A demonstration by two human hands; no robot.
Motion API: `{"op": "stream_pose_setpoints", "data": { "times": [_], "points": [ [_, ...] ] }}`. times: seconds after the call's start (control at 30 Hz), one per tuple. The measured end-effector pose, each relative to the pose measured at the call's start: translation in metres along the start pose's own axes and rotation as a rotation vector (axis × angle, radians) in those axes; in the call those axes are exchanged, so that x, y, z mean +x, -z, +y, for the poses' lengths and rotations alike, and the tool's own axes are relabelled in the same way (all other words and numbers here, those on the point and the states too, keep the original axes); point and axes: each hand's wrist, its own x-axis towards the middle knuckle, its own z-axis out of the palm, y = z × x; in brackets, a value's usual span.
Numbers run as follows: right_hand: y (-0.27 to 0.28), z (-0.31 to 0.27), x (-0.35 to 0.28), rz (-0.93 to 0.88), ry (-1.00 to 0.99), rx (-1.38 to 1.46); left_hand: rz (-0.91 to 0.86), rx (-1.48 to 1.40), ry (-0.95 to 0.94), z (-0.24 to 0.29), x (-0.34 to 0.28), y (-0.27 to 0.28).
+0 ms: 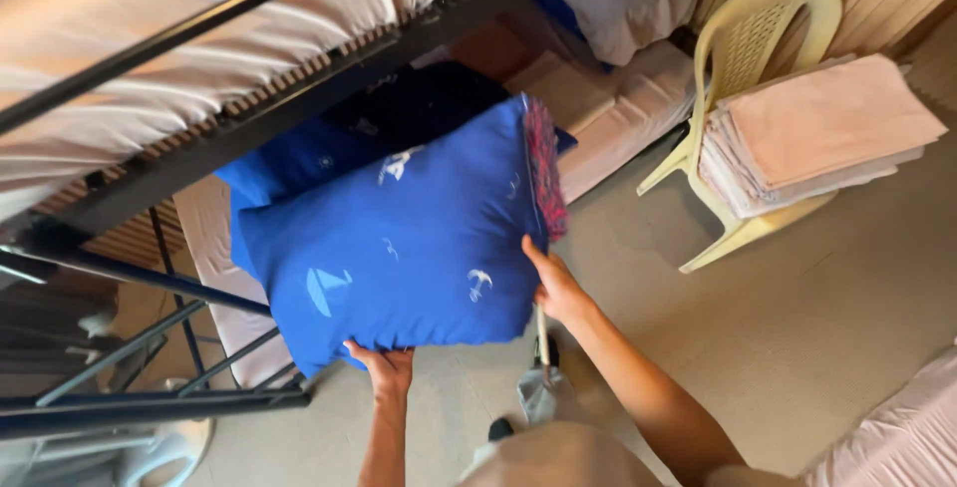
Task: The person moves several blue pillows from a mattress to a bunk bed. They then retrieve a duster and use it to wipe the pillows on the bunk bed.
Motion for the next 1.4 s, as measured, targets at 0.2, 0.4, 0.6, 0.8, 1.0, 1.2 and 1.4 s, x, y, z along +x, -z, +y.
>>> {"op": "stream_pose_setpoints", "data": {
  "times": [0.2, 0.4, 0.6, 0.8, 1.0, 1.2, 1.4],
  "points": [
    [0.087, 0.042, -0.033, 0.066, 0.045, -0.087, 0.007, -0.192, -0.060, -0.006, 0.031, 0.033],
    [0.165, 0.021, -0.056, 0.174, 0.048, -0.023, -0.112, -0.124, -0.038, -0.038, -0.017, -0.001],
    [0.274, -0.012, -0.073, 0.225, 0.050, 0.067, -0.271, -0.040, 0.023, -0.119, -0.042, -0.071],
    [0.388, -0.062, -0.115, 0.233, 0.067, 0.233, -0.387, 0.076, 0.098, -0.234, -0.056, -0.146],
    [0.479, -0.098, -0.151, 0.289, 0.079, 0.307, -0.434, 0.150, 0.189, -0.332, -0.066, -0.173],
    [0.513, -0.119, -0.128, 0.315, 0.113, 0.337, -0.412, 0.212, 0.241, -0.370, -0.032, -0.188],
    [0.482, -0.177, -0.082, 0.396, 0.217, 0.381, -0.473, 0.231, 0.249, -0.377, -0.001, -0.252]
  ]
}}
